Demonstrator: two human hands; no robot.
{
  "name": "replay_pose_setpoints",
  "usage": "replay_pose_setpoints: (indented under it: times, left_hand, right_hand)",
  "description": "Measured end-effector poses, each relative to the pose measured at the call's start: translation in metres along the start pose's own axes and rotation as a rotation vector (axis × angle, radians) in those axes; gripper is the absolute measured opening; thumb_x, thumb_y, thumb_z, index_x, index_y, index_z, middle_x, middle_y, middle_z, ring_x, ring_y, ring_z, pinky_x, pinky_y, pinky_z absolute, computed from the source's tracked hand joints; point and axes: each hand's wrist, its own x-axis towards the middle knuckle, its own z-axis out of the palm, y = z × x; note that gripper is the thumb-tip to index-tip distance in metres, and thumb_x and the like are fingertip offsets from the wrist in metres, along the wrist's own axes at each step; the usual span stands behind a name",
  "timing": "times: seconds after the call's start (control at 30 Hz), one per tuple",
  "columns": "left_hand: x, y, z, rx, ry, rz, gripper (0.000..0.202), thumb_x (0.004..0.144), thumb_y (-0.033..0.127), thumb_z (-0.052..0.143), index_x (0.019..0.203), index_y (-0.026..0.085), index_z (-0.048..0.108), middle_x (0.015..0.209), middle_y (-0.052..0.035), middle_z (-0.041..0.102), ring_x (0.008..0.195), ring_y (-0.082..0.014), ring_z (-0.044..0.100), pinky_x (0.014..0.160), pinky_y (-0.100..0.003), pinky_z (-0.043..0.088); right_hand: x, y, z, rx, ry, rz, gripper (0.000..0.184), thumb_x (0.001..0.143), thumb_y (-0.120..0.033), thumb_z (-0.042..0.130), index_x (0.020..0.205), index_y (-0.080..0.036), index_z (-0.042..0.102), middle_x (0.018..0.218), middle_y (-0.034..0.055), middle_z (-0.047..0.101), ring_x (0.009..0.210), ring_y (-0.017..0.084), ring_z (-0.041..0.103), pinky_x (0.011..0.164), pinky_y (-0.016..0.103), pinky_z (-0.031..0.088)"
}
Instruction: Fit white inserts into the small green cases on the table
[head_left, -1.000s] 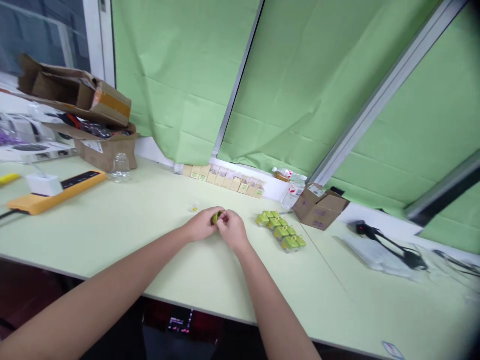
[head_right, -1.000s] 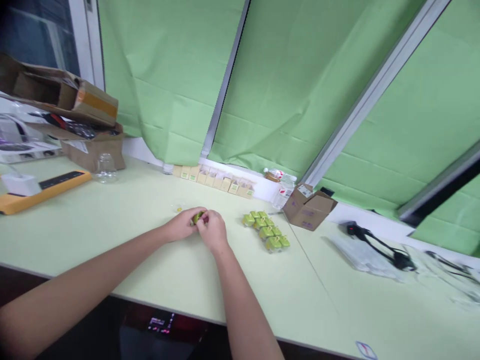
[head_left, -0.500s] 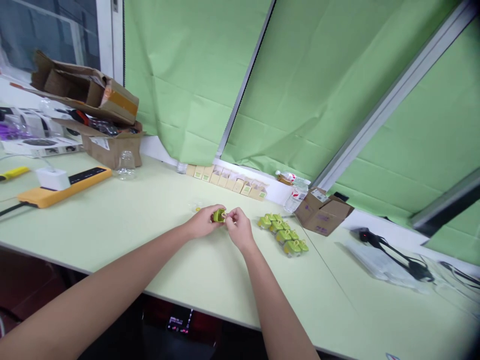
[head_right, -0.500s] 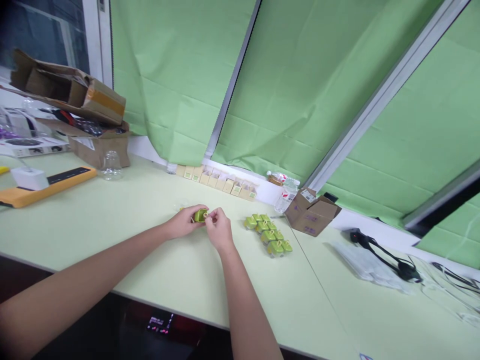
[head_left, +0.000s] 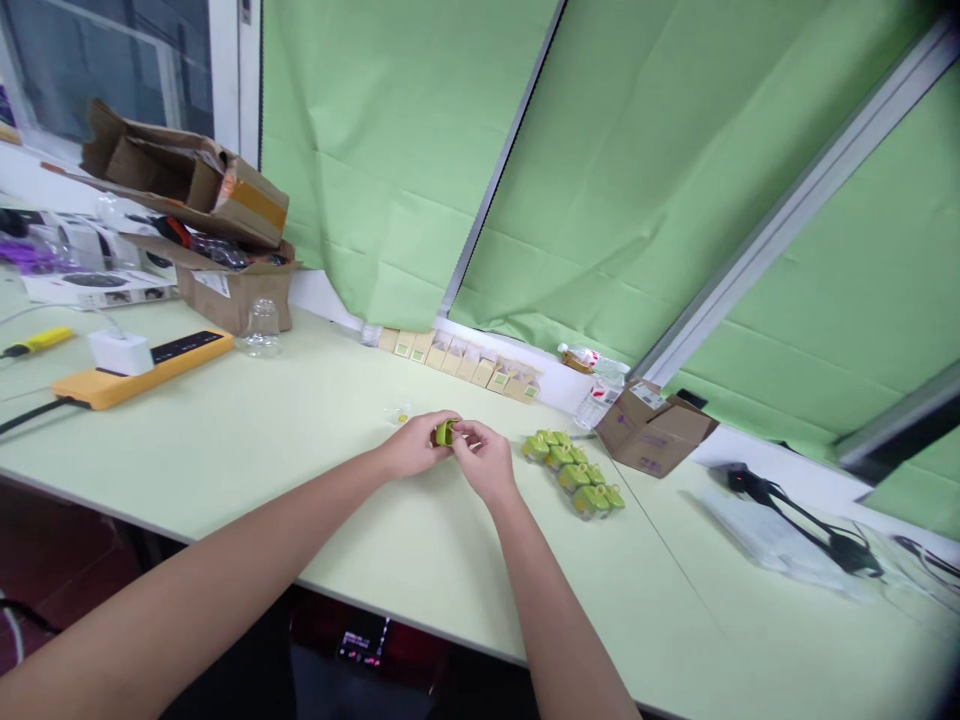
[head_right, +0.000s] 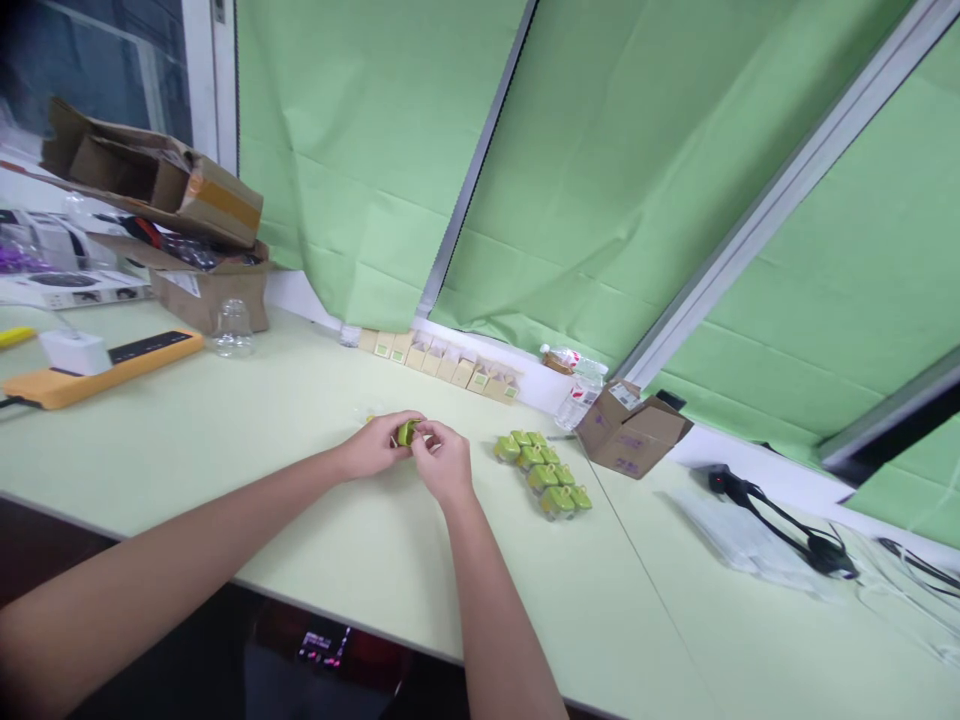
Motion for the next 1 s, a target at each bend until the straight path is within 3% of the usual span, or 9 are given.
replay_pose_setpoints:
  times: [0.57, 0.83, 1.0]
  left_hand:
    - [0.005, -0.017, 0.002, -0.055, 0.088, -0.019, 0.048, 0.075, 0.027, 0.067, 0.122, 0.022, 0.061, 0.117, -0.0063, 0.065, 0.093, -0.0203, 0.062, 0.078, -0.03, 0.049]
    - [0.0, -0.017, 0.004, 0.247, 0.169, 0.089, 0.049, 0.072, 0.015, 0.064, 0.119, 0.025, 0.064, 0.112, -0.0067, 0.054, 0.103, -0.0211, 0.056, 0.089, -0.033, 0.048]
    - [0.0, -0.016, 0.007, 0.402, 0.183, 0.179, 0.047, 0.073, 0.012, 0.062, 0.119, 0.025, 0.064, 0.112, -0.006, 0.055, 0.106, -0.023, 0.052, 0.09, -0.037, 0.048]
  right_hand:
    - [-0.001, -0.004, -0.004, -0.087, 0.055, 0.0, 0.022, 0.081, -0.035, 0.059, 0.096, -0.026, 0.072, 0.085, 0.0001, 0.073, 0.059, 0.015, 0.058, 0.062, 0.027, 0.048]
    - [-0.003, -0.003, 0.006, -0.181, 0.042, -0.059, 0.021, 0.08, -0.026, 0.054, 0.081, -0.028, 0.074, 0.079, -0.0029, 0.072, 0.057, 0.013, 0.055, 0.062, 0.024, 0.044]
    - [-0.006, -0.008, 0.007, -0.267, 0.061, -0.031, 0.022, 0.08, -0.024, 0.051, 0.076, -0.027, 0.073, 0.074, -0.0037, 0.071, 0.06, 0.012, 0.057, 0.064, 0.021, 0.042]
